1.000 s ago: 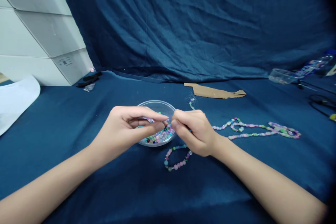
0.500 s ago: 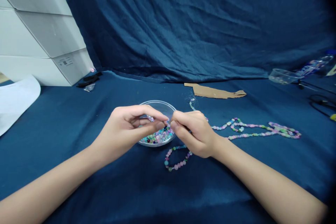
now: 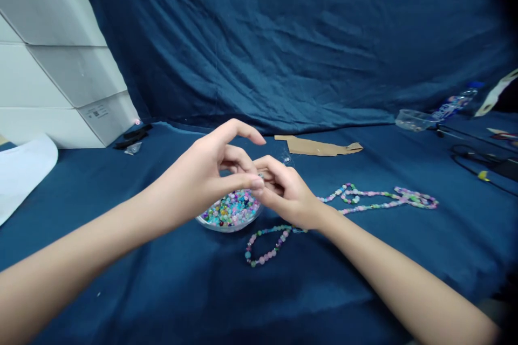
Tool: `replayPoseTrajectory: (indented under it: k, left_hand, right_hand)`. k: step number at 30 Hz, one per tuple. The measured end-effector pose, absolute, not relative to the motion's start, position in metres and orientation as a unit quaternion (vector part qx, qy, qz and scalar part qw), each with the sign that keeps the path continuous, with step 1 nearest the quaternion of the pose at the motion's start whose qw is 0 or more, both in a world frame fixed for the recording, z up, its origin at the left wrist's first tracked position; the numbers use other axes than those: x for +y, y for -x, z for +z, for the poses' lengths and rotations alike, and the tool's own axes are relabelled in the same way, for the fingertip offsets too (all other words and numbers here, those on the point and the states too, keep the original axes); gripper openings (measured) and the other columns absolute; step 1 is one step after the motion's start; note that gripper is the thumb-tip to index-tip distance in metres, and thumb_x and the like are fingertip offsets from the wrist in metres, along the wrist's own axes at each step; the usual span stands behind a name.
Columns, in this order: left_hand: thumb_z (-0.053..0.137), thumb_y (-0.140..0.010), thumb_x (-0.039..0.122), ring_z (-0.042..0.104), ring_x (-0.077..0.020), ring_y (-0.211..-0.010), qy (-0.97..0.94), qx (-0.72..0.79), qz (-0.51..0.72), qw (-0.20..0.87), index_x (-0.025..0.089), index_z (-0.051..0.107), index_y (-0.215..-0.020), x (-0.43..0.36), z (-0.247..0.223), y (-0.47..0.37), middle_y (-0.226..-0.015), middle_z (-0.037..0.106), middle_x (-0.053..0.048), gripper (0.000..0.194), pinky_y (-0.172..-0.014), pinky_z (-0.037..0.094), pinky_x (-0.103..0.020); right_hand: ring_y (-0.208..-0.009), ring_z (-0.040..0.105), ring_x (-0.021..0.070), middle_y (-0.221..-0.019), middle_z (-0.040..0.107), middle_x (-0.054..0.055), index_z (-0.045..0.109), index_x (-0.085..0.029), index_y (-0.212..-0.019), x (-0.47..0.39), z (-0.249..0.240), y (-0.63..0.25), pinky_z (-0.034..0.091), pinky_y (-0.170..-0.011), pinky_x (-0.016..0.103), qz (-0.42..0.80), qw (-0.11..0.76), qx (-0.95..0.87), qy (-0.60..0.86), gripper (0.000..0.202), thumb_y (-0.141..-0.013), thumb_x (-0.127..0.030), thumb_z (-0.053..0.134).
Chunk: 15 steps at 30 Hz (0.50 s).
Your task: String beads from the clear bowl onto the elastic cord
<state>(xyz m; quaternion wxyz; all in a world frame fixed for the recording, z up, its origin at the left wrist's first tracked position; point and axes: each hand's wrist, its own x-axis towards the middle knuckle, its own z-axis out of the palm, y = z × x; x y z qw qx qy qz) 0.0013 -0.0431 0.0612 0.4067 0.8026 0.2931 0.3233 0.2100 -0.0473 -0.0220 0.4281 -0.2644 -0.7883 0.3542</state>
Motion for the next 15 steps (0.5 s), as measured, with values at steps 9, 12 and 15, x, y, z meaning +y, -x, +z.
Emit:
replayPoseTrajectory:
  k: [9,12,15]
  left_hand:
    - [0.082,-0.084,0.029,0.077,-0.0207,-0.073,-0.855,0.323,0.261,0.311,0.021,0.053,-0.114,-0.019,0.086,-0.025,-0.077,0.078,0.001,0.043,-0.067,0.059,-0.031]
    - [0.079,-0.086,0.029,0.075,-0.0187,-0.076,-0.863,0.294,0.282,0.299,0.020,0.053,-0.113,-0.019,0.081,-0.026,-0.080,0.077,0.000,0.039,-0.071,0.058,-0.030]
    - [0.077,-0.088,0.023,0.072,-0.0158,-0.077,-0.857,0.279,0.315,0.297,0.019,0.054,-0.112,-0.022,0.072,-0.026,-0.082,0.076,0.001,0.034,-0.074,0.056,-0.029]
  right_hand:
    - [-0.059,0.037,0.0101,-0.067,0.044,-0.005,0.059,-0.018,-0.084,-0.037,-0.017,-0.224,0.029,-0.057,0.026,0.357,0.468,-0.756,0.287,0.025,-0.102,-0.035,0.062]
    - [-0.074,0.051,0.0137,-0.073,0.056,-0.001,0.058,-0.017,-0.074,-0.034,-0.015,-0.227,0.040,-0.073,0.028,0.318,0.472,-0.773,0.280,0.035,-0.106,-0.034,0.056]
    - [-0.088,0.060,0.0171,-0.085,0.067,0.003,0.062,-0.017,-0.078,-0.031,-0.014,-0.228,0.045,-0.087,0.032,0.362,0.496,-0.753,0.235,0.034,-0.107,-0.033,0.054]
